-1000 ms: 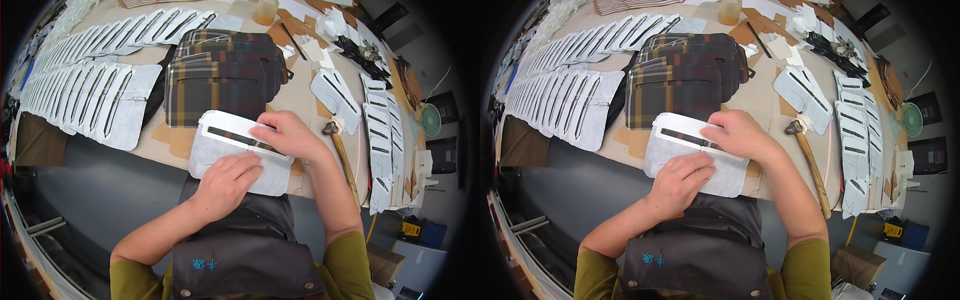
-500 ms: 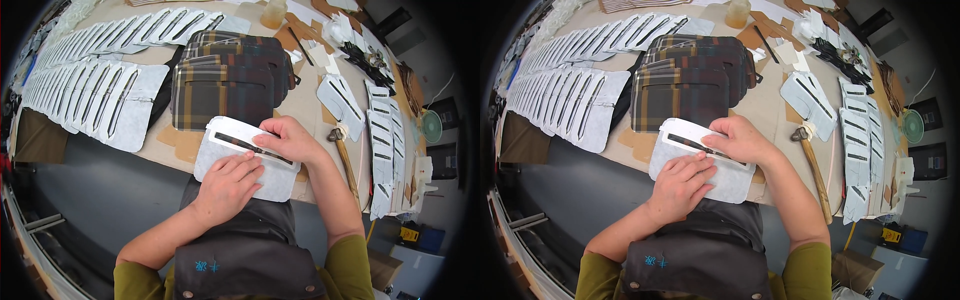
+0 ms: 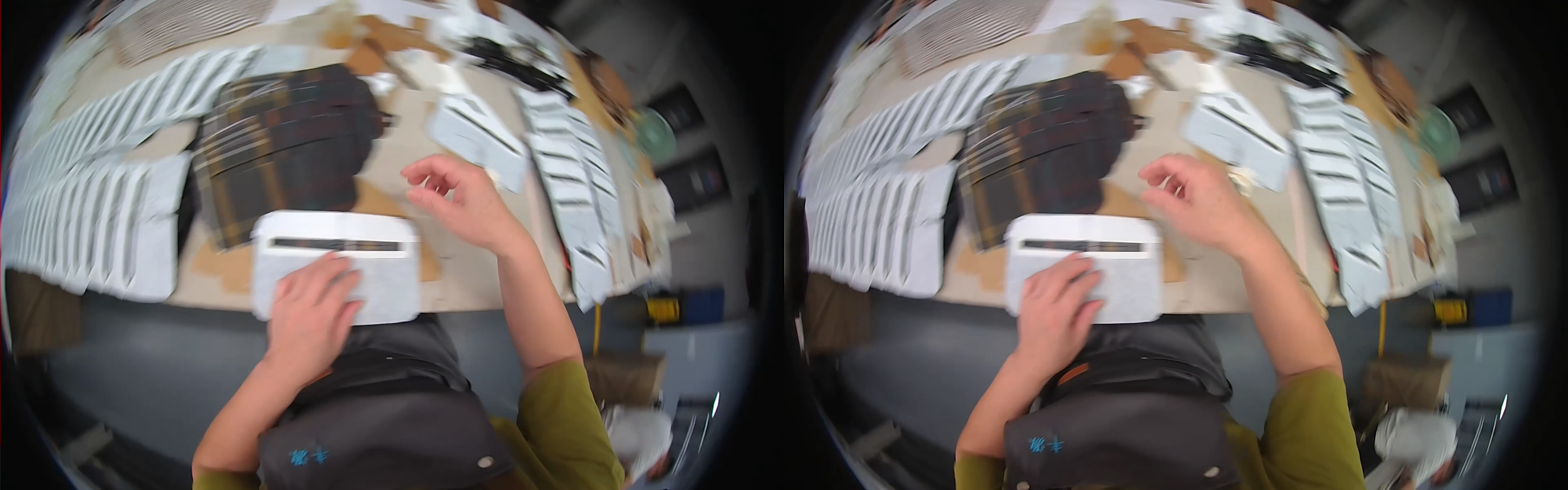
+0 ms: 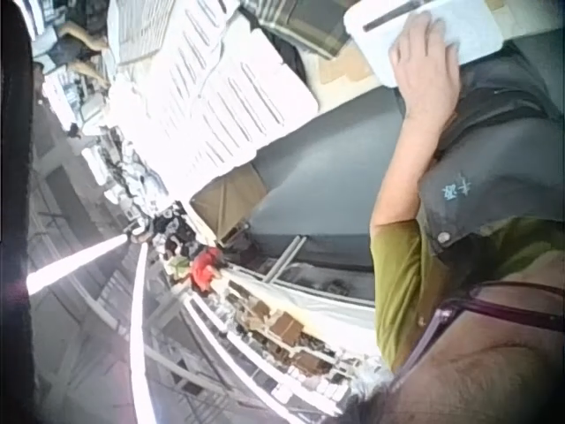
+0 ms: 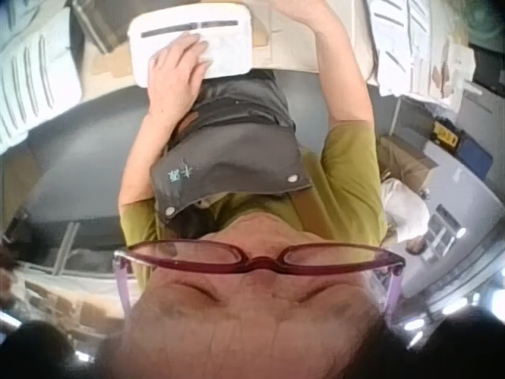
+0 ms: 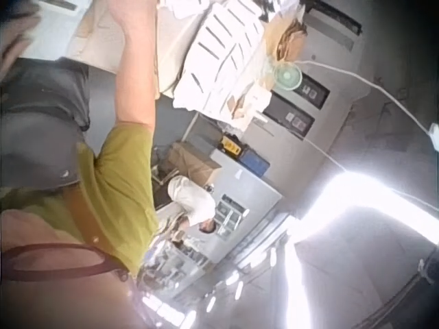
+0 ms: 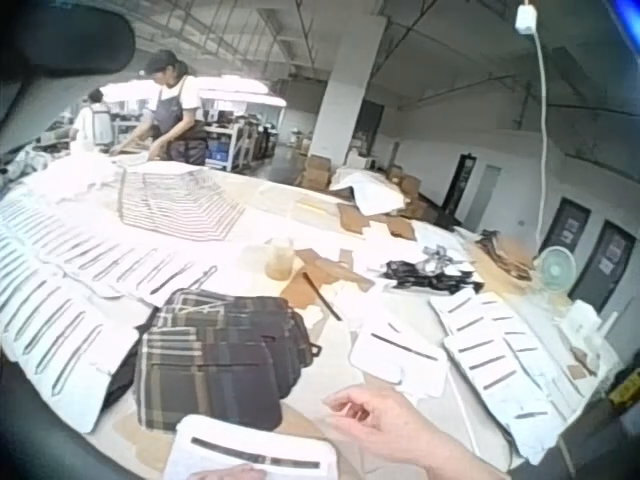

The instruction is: The recorder is assembling leather pouch components by folding edges and using a hammer to flatten the seams.

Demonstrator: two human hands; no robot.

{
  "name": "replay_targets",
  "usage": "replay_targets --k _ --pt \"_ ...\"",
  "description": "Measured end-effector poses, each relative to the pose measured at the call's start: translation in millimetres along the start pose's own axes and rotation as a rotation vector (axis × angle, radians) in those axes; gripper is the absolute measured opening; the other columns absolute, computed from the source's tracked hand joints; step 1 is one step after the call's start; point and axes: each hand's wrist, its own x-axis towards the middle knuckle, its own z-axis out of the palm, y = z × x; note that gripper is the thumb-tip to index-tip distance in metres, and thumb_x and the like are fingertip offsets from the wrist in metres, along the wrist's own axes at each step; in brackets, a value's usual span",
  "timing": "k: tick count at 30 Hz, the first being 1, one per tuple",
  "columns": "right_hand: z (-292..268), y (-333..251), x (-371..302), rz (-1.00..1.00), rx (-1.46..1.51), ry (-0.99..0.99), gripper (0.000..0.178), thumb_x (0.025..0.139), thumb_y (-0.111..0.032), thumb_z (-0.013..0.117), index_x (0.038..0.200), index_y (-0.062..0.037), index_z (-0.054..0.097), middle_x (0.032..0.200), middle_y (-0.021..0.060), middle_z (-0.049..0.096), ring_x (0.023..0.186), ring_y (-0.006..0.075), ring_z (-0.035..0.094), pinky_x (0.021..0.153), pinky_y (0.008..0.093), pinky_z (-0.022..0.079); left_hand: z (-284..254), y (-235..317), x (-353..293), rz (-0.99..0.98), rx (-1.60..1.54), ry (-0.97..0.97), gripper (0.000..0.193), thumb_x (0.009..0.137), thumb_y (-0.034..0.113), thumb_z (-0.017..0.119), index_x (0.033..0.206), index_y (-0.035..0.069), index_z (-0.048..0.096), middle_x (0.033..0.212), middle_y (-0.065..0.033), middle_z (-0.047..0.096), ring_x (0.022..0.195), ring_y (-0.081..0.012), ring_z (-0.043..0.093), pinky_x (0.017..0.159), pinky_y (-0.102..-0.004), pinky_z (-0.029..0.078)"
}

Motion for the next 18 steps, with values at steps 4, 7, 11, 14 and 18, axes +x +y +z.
replay_targets --k 4,7,11,14,18 --pt "-108 42 -70 0.486 0.001 0.317 0.014 0.091 -0.015 0.076 0.097 -0.0016 0.072 0.074 0.0014 0.067 0.070 0.0069 0.059 0.066 0.0270 0.051 -5 2 -4 -0.048 0.053 -0.034 0.038 0.079 0.005 0.076 0.116 0.004 0.068 0.134 -0.0137 0.061 0.127 -0.0343 0.056 0.105 -0.0464 0.040" --pt "-159 68 -139 0.773 -0.528 0.333 0.023 0.086 -0.029 0.078 0.091 -0.0063 0.075 0.069 0.0052 0.071 0.064 0.0208 0.066 0.066 0.0324 0.053 -4 2 -2 0.006 0.078 -0.055 0.039 0.079 0.007 0.076 0.117 0.005 0.069 0.136 -0.0129 0.060 0.129 -0.0338 0.056 0.104 -0.0452 0.040" --pt "-155 97 -201 0.828 -0.482 0.248 0.030 0.081 -0.036 0.080 0.090 -0.0080 0.074 0.078 0.0050 0.073 0.073 0.0213 0.069 0.070 0.0345 0.054 -1 4 1 -0.016 0.069 -0.092 0.038 0.081 0.005 0.075 0.118 0.003 0.067 0.137 -0.0135 0.059 0.131 -0.0353 0.054 0.106 -0.0460 0.038" --pt "-145 101 -203 0.958 -0.538 0.207 0.029 0.081 -0.035 0.081 0.089 -0.0083 0.072 0.087 0.0054 0.073 0.082 0.0213 0.070 0.074 0.0355 0.055 -4 8 -1 -0.036 0.081 -0.105 0.038 0.082 0.004 0.073 0.119 0.002 0.066 0.137 -0.0145 0.059 0.131 -0.0359 0.053 0.108 -0.0464 0.037" --pt "-141 113 -199 0.842 -0.516 0.318 0.028 0.079 -0.031 0.081 0.092 -0.0082 0.071 0.086 0.0064 0.072 0.082 0.0249 0.070 0.074 0.0376 0.055 -6 13 -3 -0.040 0.089 -0.145 0.038 0.083 0.003 0.072 0.121 0.002 0.066 0.138 -0.0152 0.059 0.131 -0.0359 0.053 0.109 -0.0462 0.037"
